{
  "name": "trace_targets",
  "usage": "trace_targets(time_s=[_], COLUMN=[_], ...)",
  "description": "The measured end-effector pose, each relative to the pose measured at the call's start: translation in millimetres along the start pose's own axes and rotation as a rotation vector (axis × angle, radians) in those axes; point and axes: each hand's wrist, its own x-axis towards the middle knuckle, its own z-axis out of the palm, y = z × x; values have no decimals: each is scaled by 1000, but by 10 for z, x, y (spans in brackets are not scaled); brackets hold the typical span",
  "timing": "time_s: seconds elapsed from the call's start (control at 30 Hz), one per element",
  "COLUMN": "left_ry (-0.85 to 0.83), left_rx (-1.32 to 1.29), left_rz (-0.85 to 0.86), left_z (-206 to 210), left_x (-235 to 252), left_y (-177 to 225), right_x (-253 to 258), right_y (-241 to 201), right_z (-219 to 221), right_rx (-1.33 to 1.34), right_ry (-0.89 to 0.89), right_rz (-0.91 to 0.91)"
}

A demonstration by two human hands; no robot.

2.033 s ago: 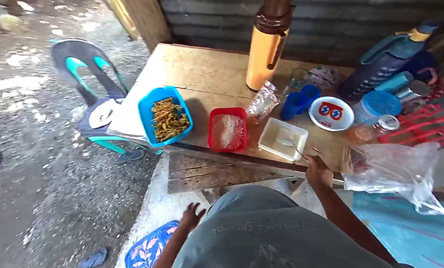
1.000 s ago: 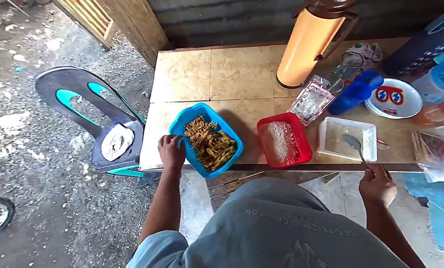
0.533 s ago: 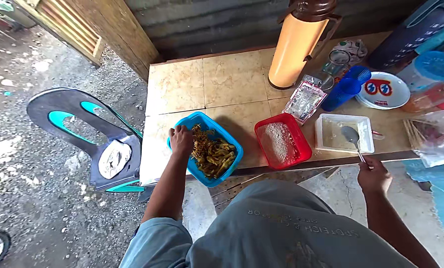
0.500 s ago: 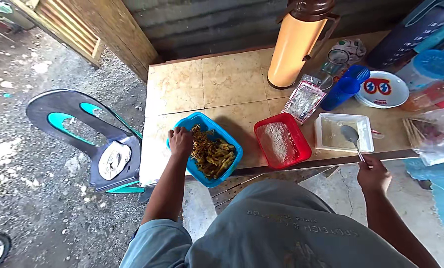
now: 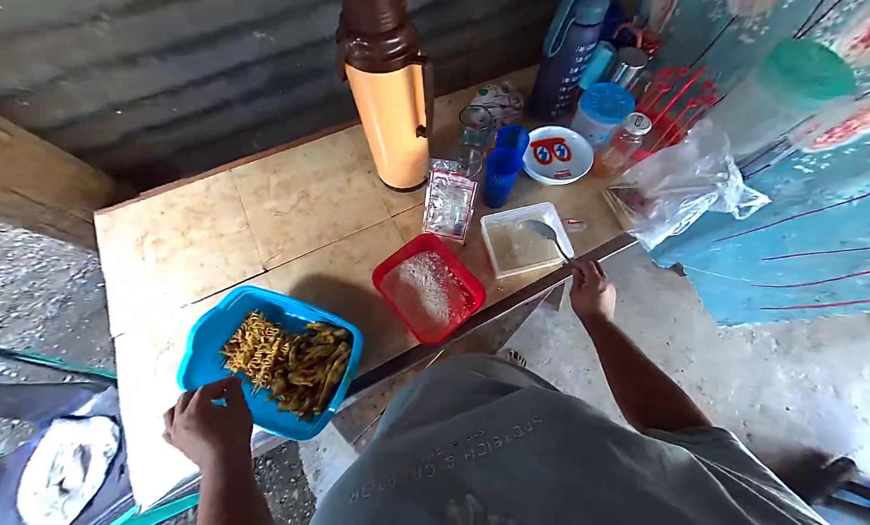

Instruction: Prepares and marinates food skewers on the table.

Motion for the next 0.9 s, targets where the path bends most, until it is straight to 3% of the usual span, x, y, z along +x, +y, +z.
trace_targets(time_s=[0.13,0.37,0.57,0.67,0.8,0.9], left_ry=[35,-121,-168,-296,-593,-570], left_rx=[-90,-164,35,174,454,499], left_rz=[50,66,11,38,152,153], left_z=[25,331,652,968,1350,1323], left_x=[-154,-507,-712,-694,-644,-606], left_y=[431,1586,2346,2516,2611,2667], right_x=[107,379,780,929,1116,1203], right_y=[203,473,690,750,816,809], right_z=[59,-36,-170,-262,-303,-352], right_rx=[65,147,197,168,171,194], right_ry=[43,-61,-230,-311,-360,-380], right_rz=[-92,-203,-344,-397,-493,-491])
